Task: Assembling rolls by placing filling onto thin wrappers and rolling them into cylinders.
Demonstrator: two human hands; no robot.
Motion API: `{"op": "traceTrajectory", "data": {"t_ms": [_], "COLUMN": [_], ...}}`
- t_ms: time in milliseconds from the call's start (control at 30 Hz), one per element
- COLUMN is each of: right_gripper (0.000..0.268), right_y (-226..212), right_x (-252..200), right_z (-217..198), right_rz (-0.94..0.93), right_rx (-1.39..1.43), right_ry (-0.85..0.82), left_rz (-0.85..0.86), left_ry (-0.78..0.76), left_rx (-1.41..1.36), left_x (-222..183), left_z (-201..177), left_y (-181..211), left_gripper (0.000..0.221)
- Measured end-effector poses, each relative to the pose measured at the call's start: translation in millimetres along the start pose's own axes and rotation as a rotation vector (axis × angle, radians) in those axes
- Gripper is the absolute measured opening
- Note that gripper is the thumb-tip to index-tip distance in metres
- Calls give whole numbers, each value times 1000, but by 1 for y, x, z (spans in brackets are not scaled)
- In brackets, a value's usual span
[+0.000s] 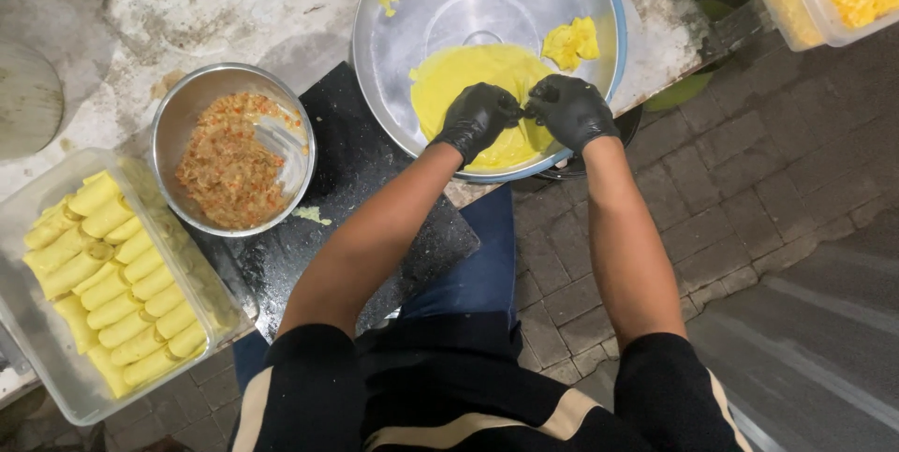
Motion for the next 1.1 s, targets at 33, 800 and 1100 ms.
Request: {"op": "traceTrajectory", "data": {"t_ms": [33, 800, 1100], "right_gripper": [32, 34, 56], "right_y": [-7, 6, 0], "right_x": [-9, -6, -11], "right_z": [-6, 11, 14], "right_rz": [-1, -96, -134], "right_rx": [-1, -90, -110], "right_ry": [-1, -1, 129], "left_rz": [-1, -57, -149], "left_ry": [1, 17, 121], "left_rx": [-1, -125, -385], "left_x": [-2, -10, -13], "left_z": [-1, -15, -29], "left_y": [1, 13, 18], "left_gripper": [12, 19, 6]}}
Point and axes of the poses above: each hand's wrist, its own x-axis towards the middle knuckle, its own z-axis out of the palm, y = z × x, the point moved 4 cm from there along x, towards the middle knuckle, and after that the axes turned 10 degrees about -x, right-handed, at the moved point
